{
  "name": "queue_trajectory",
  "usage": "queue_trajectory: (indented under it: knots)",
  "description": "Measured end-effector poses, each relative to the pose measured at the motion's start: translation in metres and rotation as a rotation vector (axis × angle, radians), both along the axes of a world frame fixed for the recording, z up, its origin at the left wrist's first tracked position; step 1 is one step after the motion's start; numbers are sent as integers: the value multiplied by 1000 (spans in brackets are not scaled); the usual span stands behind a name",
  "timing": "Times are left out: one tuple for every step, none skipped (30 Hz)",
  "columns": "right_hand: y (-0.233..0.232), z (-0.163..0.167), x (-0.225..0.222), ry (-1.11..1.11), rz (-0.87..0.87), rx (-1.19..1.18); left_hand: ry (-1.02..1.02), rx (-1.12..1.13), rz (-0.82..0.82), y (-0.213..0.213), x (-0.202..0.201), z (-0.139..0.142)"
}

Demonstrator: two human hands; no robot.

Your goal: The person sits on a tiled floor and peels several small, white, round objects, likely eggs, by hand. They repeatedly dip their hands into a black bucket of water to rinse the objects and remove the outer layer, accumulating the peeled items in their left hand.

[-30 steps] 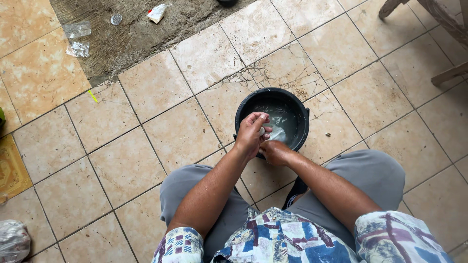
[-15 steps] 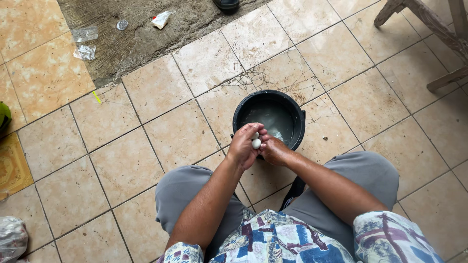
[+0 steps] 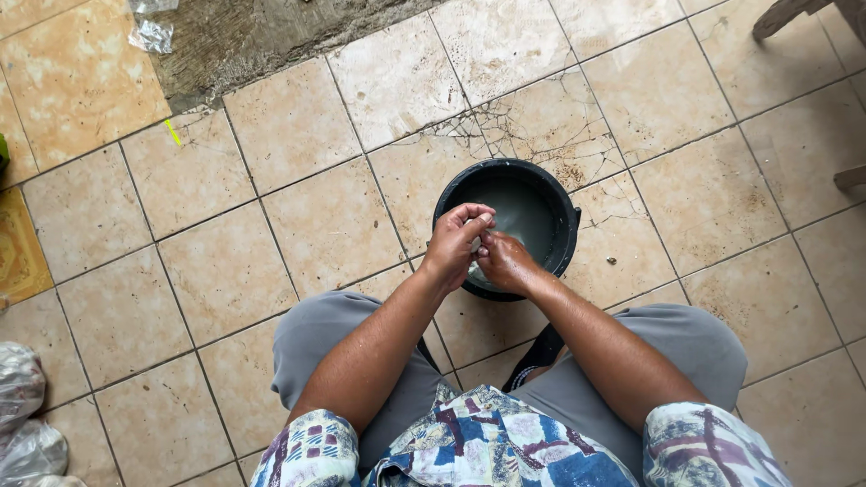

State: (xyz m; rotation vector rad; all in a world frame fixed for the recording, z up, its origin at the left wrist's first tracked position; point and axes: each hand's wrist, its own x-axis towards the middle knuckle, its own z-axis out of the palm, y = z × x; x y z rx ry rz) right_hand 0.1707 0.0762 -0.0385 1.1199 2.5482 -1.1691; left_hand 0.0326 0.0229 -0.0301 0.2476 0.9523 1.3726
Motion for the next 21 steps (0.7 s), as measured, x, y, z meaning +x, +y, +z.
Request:
queue_trajectory:
  knots:
    - [2, 0, -1, 54, -22, 15, -3, -30, -2, 0, 0, -1]
    - [1, 0, -2, 107, -47, 32, -8, -58, -5, 0, 0, -1]
    - [0, 1, -3, 123, 14, -60, -9, -82, -11, 1, 0, -1]
    - [-5, 2, -4, 141, 75, -148, -17, -76, -1, 1, -1, -1]
    - [-7, 2, -4, 159, 136, -231, -23, -67, 9, 0, -1, 0]
    - [-6, 2, -6, 137, 76, -226, -31, -61, 19, 1, -1, 1]
    - [-6, 1, -6, 109, 16, -225, -23, -94, 5, 1, -1, 2]
    - [-6, 0, -5, 77, -44, -225, -19, -129, -7, 0, -2, 3]
    - [-5, -2, -3, 83, -71, -224, -16, -163, -19, 0, -1, 3]
    - [-5, -4, -4, 91, -95, -221, -5, -162, -29, 0, 0, 4]
    - [-4, -7, -3, 100, -119, -219, 7, -163, -38, 0, 0, 5]
    - [-6, -9, -5, 19, -55, -174, 20, -166, -46, -1, 0, 5]
    - [-8, -11, -6, -60, 11, -128, 22, -137, -46, -1, 0, 5]
    - [-10, -13, -7, -136, 78, -82, 26, -108, -46, 0, 0, 6]
    - [-11, -14, -9, -157, 70, -93, 28, -82, -47, 0, 0, 6]
    - [-12, -13, -10, -181, 63, -107, 39, -87, -45, 0, 0, 7]
    - [-13, -12, -10, -206, 56, -123, 49, -95, -42, 1, 1, 7]
    - [-13, -11, -9, -158, 72, -152, 63, -100, -42, 1, 1, 8]
    - [-12, -12, -7, -107, 87, -174, 51, -104, -28, 1, 1, 8]
    - [-11, -11, -8, -52, 103, -195, 41, -107, -14, 2, 1, 8]
    - [-9, -9, -6, -5, 114, -188, 29, -115, 0, 2, 2, 8]
